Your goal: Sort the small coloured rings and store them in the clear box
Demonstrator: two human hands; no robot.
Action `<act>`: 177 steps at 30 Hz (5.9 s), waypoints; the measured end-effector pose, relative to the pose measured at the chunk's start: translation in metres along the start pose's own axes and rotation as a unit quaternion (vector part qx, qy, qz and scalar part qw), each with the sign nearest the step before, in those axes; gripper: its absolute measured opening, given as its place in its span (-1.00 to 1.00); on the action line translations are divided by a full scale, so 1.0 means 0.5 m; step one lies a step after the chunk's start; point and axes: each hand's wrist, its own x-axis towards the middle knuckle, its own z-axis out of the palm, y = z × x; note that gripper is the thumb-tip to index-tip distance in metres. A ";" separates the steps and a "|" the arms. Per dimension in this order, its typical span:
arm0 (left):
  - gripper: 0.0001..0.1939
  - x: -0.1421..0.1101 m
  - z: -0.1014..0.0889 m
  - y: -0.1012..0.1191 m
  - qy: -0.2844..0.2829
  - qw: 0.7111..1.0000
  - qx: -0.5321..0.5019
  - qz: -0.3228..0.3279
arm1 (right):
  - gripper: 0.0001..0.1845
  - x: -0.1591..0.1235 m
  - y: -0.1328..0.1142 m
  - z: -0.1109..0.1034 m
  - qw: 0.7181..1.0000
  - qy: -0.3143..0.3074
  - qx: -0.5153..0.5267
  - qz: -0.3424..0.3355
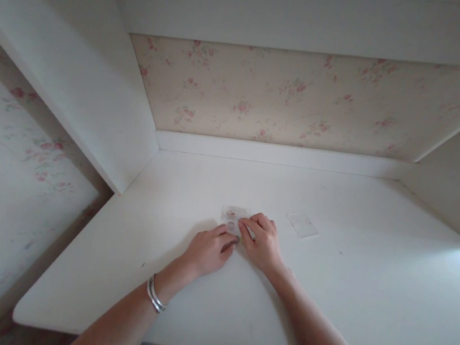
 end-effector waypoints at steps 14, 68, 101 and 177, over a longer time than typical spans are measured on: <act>-0.77 0.000 -0.003 0.004 -0.022 0.999 0.029 -0.005 | -0.78 0.002 0.016 -0.003 1.000 0.013 -0.003 0.021; -0.75 0.013 -0.009 -0.025 0.098 0.990 -0.094 -0.037 | -0.80 -0.027 0.001 -0.027 0.991 -0.117 0.008 -0.059; -0.77 0.031 -0.012 -0.029 0.114 0.981 -0.157 -0.020 | -0.81 -0.013 0.061 -0.061 0.994 -0.093 0.045 -0.020; -0.73 0.032 0.021 0.031 -0.004 0.999 0.043 0.011 | -0.78 -0.015 0.077 -0.056 0.983 -0.016 0.145 0.108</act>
